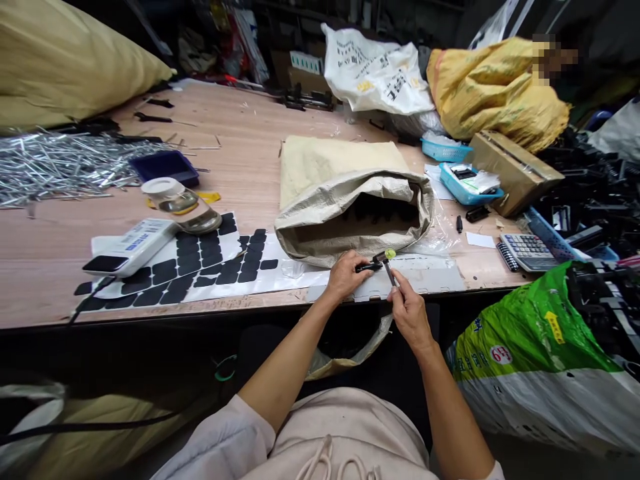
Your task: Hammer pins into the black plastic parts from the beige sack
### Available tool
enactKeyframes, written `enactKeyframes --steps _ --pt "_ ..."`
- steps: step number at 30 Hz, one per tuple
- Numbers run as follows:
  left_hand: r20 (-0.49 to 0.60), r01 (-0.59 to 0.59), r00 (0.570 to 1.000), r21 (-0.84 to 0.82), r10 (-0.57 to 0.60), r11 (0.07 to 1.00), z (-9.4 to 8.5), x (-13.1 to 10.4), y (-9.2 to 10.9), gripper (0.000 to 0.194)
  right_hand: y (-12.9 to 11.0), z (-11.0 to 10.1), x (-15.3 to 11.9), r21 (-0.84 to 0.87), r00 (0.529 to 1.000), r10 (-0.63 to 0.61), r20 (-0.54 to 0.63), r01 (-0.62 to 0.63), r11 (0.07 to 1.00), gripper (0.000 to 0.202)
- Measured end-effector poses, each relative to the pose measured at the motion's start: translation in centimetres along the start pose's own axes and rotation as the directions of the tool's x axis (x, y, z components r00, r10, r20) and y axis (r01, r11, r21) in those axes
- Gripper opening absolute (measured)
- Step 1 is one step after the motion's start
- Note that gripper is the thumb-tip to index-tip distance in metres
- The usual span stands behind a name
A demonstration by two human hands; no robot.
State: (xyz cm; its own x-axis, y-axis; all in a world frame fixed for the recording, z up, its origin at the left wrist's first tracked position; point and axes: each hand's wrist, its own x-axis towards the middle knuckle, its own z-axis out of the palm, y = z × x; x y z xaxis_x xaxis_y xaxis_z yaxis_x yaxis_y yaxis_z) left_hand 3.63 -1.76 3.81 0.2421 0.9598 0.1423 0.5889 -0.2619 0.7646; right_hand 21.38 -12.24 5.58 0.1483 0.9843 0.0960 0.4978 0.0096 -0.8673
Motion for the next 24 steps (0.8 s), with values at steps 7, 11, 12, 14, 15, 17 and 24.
enactKeyframes --steps 7,11,12,14,15,17,24 --pt "-0.029 -0.024 0.999 -0.009 0.024 1.000 0.2 0.0 -0.4 0.015 0.0 0.2 -0.4 0.056 0.996 0.038 0.083 -0.043 0.997 0.054" --pt "-0.051 -0.040 0.998 -0.008 0.040 0.999 0.3 -0.1 -0.4 0.013 -0.2 0.3 2.2 0.182 0.994 0.090 0.055 -0.099 0.978 0.056" --pt "-0.056 -0.042 0.998 -0.001 0.042 0.999 0.3 -0.2 -0.3 0.012 -0.3 0.3 3.3 0.230 0.993 0.105 0.052 -0.114 0.966 0.055" --pt "-0.064 -0.044 0.997 0.010 0.044 0.999 0.2 -0.4 -0.3 0.009 -0.5 0.5 5.6 0.339 0.990 0.131 0.054 -0.141 0.930 0.051" --pt "-0.067 -0.046 0.997 0.011 0.046 0.999 0.2 -0.5 -0.3 0.008 -0.5 0.6 6.7 0.391 0.988 0.144 0.054 -0.154 0.907 0.051" --pt "-0.069 -0.055 0.996 0.001 0.055 0.998 0.0 -0.6 -0.5 0.008 -0.2 0.9 8.5 0.467 0.982 0.177 0.062 -0.185 0.864 0.052" --pt "-0.034 -0.229 0.973 -0.213 0.227 0.950 -1.2 -1.5 -0.4 0.017 1.5 1.2 9.9 0.563 0.971 0.228 0.073 -0.229 0.794 0.054"
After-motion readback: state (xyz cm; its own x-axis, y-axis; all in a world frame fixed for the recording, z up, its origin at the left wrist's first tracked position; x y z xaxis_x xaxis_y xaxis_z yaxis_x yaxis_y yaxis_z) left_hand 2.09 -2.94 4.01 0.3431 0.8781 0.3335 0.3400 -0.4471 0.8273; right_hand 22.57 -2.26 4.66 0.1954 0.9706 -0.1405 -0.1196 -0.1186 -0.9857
